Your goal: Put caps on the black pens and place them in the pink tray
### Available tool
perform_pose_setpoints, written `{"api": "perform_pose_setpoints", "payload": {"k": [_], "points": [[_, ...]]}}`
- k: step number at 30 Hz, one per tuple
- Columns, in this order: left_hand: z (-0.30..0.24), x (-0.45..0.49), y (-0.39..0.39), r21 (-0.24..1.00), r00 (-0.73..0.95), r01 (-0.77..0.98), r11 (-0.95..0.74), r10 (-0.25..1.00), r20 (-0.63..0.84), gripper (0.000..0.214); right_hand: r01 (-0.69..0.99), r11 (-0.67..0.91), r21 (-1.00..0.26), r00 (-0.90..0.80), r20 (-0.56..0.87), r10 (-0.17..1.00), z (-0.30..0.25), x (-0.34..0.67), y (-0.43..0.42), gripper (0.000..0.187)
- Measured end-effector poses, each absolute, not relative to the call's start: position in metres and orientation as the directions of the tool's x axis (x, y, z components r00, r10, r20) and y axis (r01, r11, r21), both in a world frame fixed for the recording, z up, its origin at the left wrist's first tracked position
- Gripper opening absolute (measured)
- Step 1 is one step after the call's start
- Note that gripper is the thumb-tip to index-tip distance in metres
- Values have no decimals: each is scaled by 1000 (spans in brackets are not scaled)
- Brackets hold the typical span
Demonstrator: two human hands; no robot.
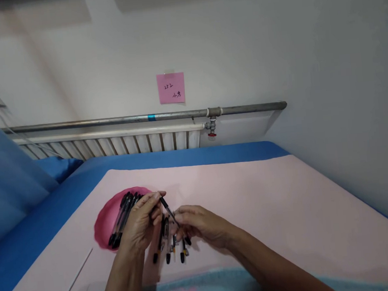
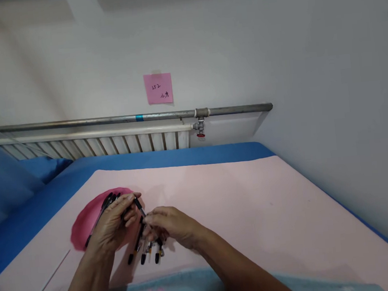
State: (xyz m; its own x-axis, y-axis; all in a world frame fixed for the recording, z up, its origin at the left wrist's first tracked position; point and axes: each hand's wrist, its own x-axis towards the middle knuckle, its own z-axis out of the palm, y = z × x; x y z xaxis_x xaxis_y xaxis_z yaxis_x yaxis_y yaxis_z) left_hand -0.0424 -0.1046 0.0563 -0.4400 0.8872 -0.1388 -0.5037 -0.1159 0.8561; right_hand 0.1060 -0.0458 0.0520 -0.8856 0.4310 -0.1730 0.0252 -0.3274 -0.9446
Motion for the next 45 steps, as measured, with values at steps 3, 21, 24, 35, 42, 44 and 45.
{"api": "perform_pose_setpoints", "payload": {"k": [3, 21, 24, 35, 42, 44, 45], "points": [[58, -43, -106, 858, -454, -500, -114, 879, -148, 29, 22, -369, -929, -902, -178, 393, 53, 106, -46, 24], [58, -39, -107, 847, -435, -517, -123, 890, -137, 32, -48, -499, -866, -839, -236, 491, 52, 102, -48, 26], [59, -38, -106, 850, -442, -513, -119, 885, -143, 32, -38, -503, -864, -855, -232, 463, 50, 101, -48, 28], [59, -35, -105, 838, -436, -532, -120, 887, -150, 31, -1, -557, -830, -872, -272, 407, 53, 103, -48, 28], [55, -25, -100, 828, -549, -518, -216, 826, -127, 27, 50, 61, -997, -677, 11, 736, 51, 101, -47, 14], [55, -26, -99, 824, -594, -507, -253, 795, -121, 25, 136, 330, -934, -617, 181, 766, 51, 103, -49, 12], [55, -29, -99, 818, -627, -501, -283, 770, -118, 23, 179, 448, -876, -598, 265, 756, 51, 104, -51, 12]]}}
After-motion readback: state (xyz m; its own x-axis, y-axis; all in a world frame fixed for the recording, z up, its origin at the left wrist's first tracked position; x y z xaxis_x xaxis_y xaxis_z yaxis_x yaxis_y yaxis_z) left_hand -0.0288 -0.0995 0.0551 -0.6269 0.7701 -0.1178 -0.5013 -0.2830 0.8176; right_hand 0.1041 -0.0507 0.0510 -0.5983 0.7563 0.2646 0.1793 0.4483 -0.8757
